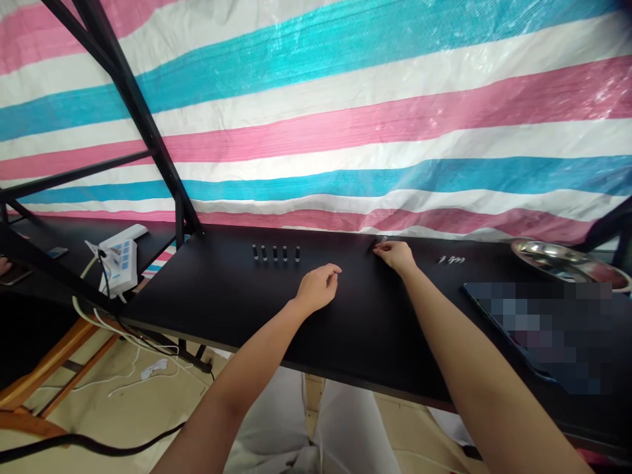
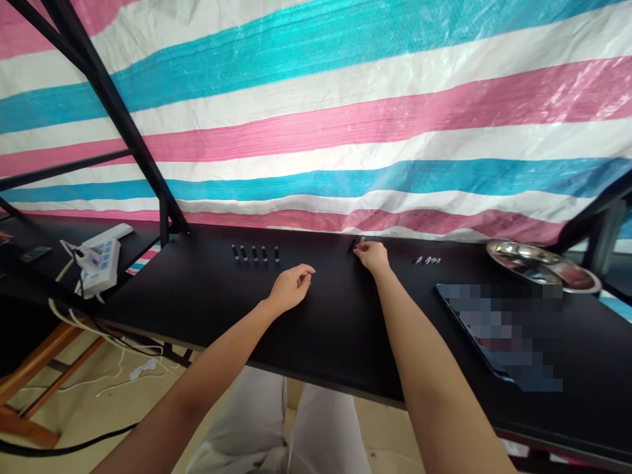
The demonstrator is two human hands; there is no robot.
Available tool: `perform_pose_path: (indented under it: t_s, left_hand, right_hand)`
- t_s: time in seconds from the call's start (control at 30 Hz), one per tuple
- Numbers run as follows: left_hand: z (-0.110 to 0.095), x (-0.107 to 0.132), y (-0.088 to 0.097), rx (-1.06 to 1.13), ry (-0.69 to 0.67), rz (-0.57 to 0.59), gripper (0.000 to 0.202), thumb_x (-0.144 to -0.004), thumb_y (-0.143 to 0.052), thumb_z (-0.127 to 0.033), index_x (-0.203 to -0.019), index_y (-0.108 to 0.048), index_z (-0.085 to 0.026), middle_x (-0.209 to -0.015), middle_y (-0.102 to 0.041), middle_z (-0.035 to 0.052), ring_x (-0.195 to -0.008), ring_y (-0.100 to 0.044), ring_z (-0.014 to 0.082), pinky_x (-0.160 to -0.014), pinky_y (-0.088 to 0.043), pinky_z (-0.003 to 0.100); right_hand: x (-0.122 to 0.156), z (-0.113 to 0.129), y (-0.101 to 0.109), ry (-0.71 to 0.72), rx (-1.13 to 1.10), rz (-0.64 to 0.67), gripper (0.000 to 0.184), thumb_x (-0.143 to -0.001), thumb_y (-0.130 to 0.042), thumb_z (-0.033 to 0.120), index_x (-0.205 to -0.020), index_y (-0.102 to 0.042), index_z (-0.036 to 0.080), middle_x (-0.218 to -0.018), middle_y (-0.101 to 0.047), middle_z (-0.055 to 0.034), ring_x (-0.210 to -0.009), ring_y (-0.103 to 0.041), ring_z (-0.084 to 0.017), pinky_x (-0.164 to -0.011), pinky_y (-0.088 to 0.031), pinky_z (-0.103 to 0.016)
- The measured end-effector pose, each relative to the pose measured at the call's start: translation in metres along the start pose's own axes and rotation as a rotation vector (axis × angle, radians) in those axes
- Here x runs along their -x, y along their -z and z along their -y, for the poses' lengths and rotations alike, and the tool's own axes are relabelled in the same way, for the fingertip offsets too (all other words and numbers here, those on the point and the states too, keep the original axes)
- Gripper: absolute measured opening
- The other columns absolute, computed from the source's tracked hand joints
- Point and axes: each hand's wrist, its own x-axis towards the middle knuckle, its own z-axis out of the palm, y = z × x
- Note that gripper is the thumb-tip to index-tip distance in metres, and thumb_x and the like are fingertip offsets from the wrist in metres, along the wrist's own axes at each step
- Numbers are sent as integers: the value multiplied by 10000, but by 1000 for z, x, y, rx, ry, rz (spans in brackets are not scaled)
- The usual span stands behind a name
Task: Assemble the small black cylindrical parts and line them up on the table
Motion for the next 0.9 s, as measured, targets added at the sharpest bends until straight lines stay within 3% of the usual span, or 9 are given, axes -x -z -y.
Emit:
perform_pose_path:
  t_s: [0.27,0.47,0.63,0.77,0.9]
  left_hand:
    - [1,0,0,1,11,-19,252,-835,-420,-176,-1009,-600,-207,-841,-647,18,-700,-578,123,-720,-453,241]
    - [2,-3,2,-23,123,-129,288,-825,-428,-160,-1082,-547,-214,-856,-642,18,-692,-576,124,-721,-448,253]
    - [8,-7,6,89,238,-277,573,-802,-458,-123,-1342,-290,-218,-912,-644,13,-654,-580,108,-732,-451,259]
    - [18,-12,6,330,345,-325,742,-804,-454,-111,-1418,-59,-241,-1058,-636,29,-527,-558,59,-640,-470,225]
    - [29,-18,3,545,474,-288,800,-807,-454,-120,-1424,35,-263,-1223,-565,83,-480,-565,37,-477,-442,184]
  right_hand:
    - [-1,-3,1,-19,-7,-15,148,-556,-680,272,-640,-675,151,-628,-653,-53,-662,-616,-200,-657,-478,-298]
    - [7,-6,-5,79,144,-58,195,-629,-620,308,-730,-667,148,-632,-614,-42,-621,-571,-181,-649,-455,-309]
    - [29,-8,-10,207,186,-161,349,-693,-537,293,-987,-610,120,-711,-608,-58,-732,-570,-208,-721,-449,-339]
    - [46,0,-6,84,136,-177,377,-724,-518,289,-1058,-534,117,-776,-626,-86,-778,-586,-230,-749,-439,-358]
    - [61,10,-1,-11,129,-176,324,-736,-512,275,-1032,-485,146,-798,-630,-91,-801,-591,-241,-743,-428,-360]
